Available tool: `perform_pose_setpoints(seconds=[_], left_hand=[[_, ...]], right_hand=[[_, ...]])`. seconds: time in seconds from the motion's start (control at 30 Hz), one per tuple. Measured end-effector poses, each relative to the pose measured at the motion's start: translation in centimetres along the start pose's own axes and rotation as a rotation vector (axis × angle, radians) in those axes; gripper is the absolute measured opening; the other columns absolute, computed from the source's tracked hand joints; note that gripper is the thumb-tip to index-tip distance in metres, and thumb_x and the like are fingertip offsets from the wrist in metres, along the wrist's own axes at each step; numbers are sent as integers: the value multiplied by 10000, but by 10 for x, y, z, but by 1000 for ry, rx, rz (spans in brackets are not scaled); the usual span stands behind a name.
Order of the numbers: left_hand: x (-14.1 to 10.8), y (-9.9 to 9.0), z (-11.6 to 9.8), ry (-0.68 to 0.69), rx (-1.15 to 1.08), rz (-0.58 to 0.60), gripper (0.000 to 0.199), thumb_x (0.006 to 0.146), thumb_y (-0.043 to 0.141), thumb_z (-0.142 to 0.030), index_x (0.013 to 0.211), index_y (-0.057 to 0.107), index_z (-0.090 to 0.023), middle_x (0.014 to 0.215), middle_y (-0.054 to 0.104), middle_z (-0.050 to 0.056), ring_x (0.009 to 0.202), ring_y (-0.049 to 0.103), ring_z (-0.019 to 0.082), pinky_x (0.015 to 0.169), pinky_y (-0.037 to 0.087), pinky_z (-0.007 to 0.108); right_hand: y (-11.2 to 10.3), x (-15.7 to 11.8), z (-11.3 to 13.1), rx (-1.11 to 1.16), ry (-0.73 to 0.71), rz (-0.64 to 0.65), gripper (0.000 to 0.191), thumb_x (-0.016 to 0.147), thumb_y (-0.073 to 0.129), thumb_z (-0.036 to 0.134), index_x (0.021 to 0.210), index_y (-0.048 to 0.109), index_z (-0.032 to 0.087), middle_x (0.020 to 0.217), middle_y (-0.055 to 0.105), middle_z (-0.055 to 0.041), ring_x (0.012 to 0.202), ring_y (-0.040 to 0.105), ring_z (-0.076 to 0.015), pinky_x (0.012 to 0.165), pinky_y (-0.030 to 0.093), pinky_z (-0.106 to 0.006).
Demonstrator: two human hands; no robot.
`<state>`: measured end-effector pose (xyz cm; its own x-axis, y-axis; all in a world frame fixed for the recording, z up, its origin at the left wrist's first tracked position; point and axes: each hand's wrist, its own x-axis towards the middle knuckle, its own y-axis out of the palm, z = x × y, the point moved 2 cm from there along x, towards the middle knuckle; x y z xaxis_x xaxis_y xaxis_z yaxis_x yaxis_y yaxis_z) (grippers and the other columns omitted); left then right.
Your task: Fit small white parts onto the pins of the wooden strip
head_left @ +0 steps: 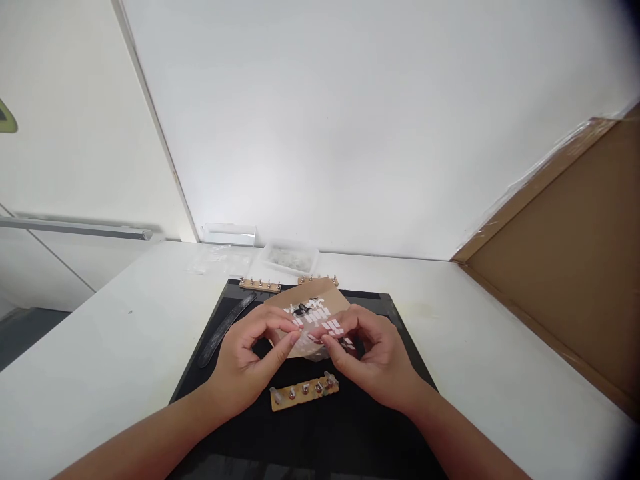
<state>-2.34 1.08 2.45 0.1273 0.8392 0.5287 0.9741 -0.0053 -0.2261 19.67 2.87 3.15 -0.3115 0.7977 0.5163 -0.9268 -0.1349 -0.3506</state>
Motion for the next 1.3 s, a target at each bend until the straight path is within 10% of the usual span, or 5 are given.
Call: perform_pose_setpoints(seconds=[0.47, 0.63, 0.83, 1.03, 1.3], left_hand=[[0, 5, 13, -175, -67, 65, 166, 981, 697, -341, 999, 750, -184, 935, 664, 56, 722, 593, 121, 518, 510, 177], [-5, 11, 11, -210, -61, 118, 214, 953, 726, -371, 981, 779, -165, 920, 714, 72, 634, 590, 103, 486, 503, 172], [-8, 12, 12, -240, -130, 173, 211, 943, 741, -365, 1002, 800, -172, 1006, 754, 116, 737, 674, 149, 480, 481, 174], [-9, 12, 6, -250, -205, 280, 204, 946, 745, -346, 1047, 822, -186, 999, 764, 123, 789, 711, 176, 494, 495, 184], [-12, 15, 13, -316, -232, 354, 264, 944, 749, -384, 1098, 827, -185, 1004, 773, 126, 714, 712, 159, 491, 546, 194]], right_hand=[[-85, 16, -12, -192, 300, 524, 168, 969, 674, 384, 996, 640, 221, 860, 725, -21, 733, 648, -157, 607, 506, -243], [-107, 10, -31, -515, 337, 472, 253, 898, 711, 385, 1103, 703, 237, 981, 783, -58, 839, 731, -224, 695, 574, -309], [-85, 22, 1, -830, -26, 391, 190, 869, 733, 319, 1050, 739, 261, 1007, 775, -65, 875, 720, -260, 772, 561, -384], [-38, 12, 37, -435, -230, 434, 275, 955, 716, 272, 1228, 687, 298, 1084, 747, -46, 1003, 702, -213, 861, 593, -345], [-11, -12, 14, -163, -254, 216, 214, 973, 706, 173, 1163, 730, 269, 989, 773, -42, 884, 740, -172, 781, 629, -292]])
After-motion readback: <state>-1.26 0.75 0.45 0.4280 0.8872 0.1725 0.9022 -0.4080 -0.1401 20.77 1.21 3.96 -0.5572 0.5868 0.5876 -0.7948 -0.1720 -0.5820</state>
